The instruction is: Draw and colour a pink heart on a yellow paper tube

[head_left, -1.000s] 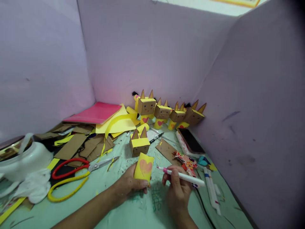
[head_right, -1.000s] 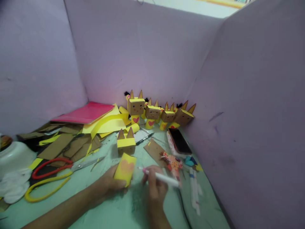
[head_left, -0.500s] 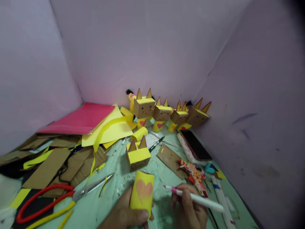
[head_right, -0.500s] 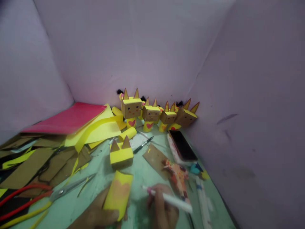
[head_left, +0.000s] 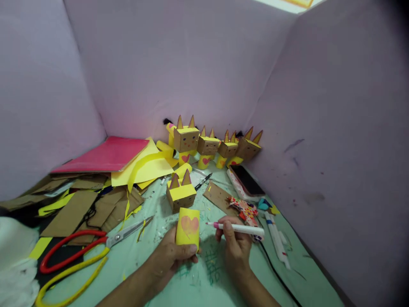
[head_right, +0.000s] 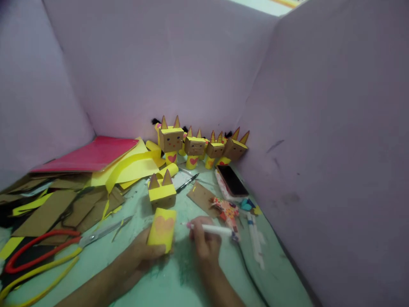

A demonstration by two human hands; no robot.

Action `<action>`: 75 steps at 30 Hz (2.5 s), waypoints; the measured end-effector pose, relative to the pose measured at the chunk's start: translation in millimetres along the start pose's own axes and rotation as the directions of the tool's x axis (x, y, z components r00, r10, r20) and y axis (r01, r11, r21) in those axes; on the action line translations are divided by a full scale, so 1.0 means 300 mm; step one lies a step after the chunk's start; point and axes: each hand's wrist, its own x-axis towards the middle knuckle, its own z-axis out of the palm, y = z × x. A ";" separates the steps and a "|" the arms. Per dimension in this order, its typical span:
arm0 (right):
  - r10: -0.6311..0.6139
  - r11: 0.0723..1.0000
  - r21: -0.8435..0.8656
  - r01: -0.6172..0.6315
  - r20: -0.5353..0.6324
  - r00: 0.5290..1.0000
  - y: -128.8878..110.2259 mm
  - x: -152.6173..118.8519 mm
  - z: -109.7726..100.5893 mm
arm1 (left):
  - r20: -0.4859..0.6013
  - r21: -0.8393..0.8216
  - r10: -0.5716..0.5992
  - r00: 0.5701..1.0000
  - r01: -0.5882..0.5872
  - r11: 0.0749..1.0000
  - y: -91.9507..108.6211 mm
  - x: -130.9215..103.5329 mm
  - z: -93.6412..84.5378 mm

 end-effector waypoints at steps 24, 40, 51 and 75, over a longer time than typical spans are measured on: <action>-0.035 0.985 0.169 0.038 -0.020 0.999 -0.088 -0.094 0.031 | 0.126 -0.066 -0.016 0.992 0.024 0.998 0.031 0.002 -0.013; 0.154 0.937 0.307 -0.165 0.061 0.986 -0.124 0.042 0.085 | 0.111 -0.064 0.045 0.993 -0.038 0.997 -0.006 -0.028 0.038; -0.056 0.969 0.245 0.038 0.064 0.996 -0.100 0.027 0.084 | 0.094 -0.189 0.083 0.992 -0.064 0.980 -0.003 -0.021 0.015; -0.113 0.993 -0.033 0.115 0.052 0.992 -0.052 -0.009 0.055 | 0.044 -0.202 -0.001 0.999 0.010 0.979 -0.008 0.011 -0.001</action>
